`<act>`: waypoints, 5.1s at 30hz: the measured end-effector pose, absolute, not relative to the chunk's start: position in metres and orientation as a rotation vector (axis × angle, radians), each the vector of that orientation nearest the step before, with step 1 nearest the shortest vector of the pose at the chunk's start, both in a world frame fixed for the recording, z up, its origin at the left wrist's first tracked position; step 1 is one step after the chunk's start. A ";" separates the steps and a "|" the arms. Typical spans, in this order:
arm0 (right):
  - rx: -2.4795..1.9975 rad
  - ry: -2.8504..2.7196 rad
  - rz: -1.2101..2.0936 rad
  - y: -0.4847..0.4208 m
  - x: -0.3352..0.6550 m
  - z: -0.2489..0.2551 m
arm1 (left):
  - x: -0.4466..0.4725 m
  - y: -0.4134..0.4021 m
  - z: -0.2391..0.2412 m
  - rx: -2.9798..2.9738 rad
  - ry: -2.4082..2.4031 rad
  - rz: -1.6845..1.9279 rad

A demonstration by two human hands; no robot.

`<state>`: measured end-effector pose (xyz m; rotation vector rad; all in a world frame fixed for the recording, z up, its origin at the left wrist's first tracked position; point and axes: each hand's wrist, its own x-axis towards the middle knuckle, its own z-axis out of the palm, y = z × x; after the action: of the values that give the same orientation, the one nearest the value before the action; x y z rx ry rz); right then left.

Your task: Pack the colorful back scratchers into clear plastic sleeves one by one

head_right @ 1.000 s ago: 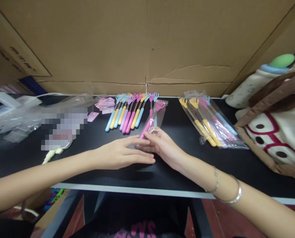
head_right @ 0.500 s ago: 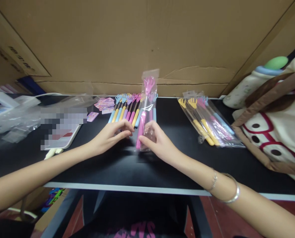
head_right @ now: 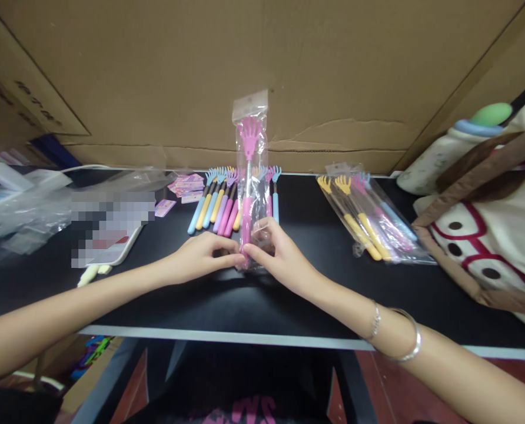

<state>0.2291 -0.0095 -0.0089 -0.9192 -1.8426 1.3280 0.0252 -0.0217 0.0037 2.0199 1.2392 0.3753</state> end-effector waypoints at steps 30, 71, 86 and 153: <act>-1.007 -1.443 1.655 0.002 0.231 -0.005 | 0.021 -0.006 -0.004 1.453 0.953 0.631; -0.889 -2.613 1.676 0.052 0.279 0.030 | -0.036 0.023 0.038 3.048 1.131 0.455; -1.143 -2.449 1.500 0.056 0.305 0.029 | -0.033 0.014 0.025 2.454 1.096 0.233; -1.287 -2.754 0.589 0.036 0.317 0.037 | -0.036 0.010 0.009 2.799 1.119 0.410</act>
<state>0.3165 0.0355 0.0373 -1.2873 -2.7543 0.5891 -0.0359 0.0103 0.0087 2.7993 1.1194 0.4099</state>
